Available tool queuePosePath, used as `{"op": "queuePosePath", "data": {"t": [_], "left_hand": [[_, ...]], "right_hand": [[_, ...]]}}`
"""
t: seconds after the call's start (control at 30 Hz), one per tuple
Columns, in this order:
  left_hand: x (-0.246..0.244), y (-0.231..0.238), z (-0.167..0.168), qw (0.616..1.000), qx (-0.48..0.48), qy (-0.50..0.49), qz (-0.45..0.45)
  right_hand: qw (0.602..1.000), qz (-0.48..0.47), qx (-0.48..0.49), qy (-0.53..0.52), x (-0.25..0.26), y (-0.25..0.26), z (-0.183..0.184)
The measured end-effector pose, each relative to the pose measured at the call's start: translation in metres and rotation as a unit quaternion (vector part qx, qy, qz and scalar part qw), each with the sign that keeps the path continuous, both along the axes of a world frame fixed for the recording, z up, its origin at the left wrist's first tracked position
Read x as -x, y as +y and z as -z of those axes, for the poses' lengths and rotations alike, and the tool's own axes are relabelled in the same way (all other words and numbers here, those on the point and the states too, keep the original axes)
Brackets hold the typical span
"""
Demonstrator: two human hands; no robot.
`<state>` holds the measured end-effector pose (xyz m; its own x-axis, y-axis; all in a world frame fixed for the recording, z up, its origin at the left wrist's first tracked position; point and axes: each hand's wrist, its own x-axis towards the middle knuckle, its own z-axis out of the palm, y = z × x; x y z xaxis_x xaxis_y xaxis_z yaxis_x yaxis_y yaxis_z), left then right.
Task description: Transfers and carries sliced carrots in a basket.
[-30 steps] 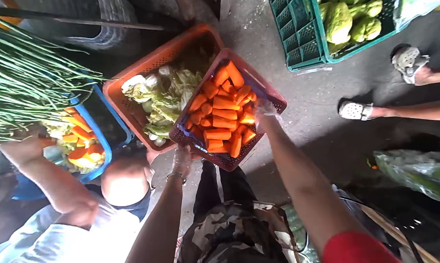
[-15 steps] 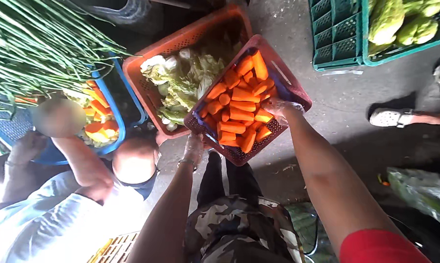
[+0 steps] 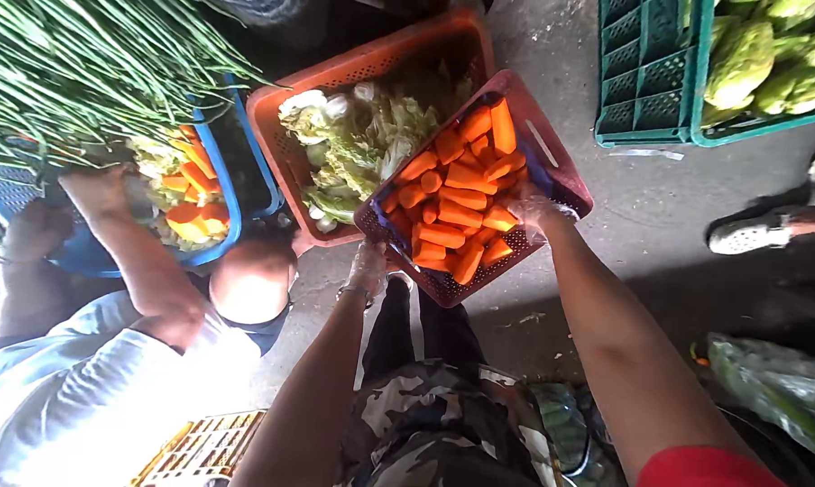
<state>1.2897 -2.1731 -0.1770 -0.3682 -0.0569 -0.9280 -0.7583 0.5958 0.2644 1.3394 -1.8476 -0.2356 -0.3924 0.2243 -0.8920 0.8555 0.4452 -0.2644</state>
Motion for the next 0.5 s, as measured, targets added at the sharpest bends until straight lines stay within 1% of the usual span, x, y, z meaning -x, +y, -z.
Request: {"op": "queuePosePath", "data": {"t": [0.07,0.1,0.17,0.2,0.27,0.37,0.43,0.5], "left_hand": [[-0.001,-0.001,-0.001,1.0,-0.008,-0.002,-0.015],[0.0,0.001,-0.001,1.0,-0.007,-0.004,-0.027],[0.0,0.001,0.0,0.999,-0.001,-0.009,-0.034],[-0.001,0.001,0.0,1.0,-0.001,-0.01,-0.029],[-0.002,0.0,-0.001,1.0,0.001,-0.008,-0.001],[0.0,0.001,-0.005,0.999,0.013,-0.005,0.037],[0.001,0.002,-0.007,0.998,0.022,-0.009,0.059],[0.007,0.003,-0.008,0.996,0.028,-0.02,0.082]], "right_hand": [[0.995,-0.061,-0.068,0.046,0.0,0.0,-0.009],[0.991,-0.092,-0.083,0.058,-0.001,0.001,-0.015],[0.987,-0.135,-0.069,0.06,-0.012,0.0,-0.016],[0.986,-0.146,-0.061,0.052,-0.018,-0.005,-0.015],[0.981,-0.171,-0.084,0.026,-0.023,-0.02,-0.011],[0.972,-0.216,-0.095,-0.008,-0.008,-0.034,-0.006],[0.969,-0.227,-0.088,-0.044,0.001,-0.038,-0.01],[0.966,-0.228,-0.101,-0.071,0.007,-0.039,-0.008]]}}
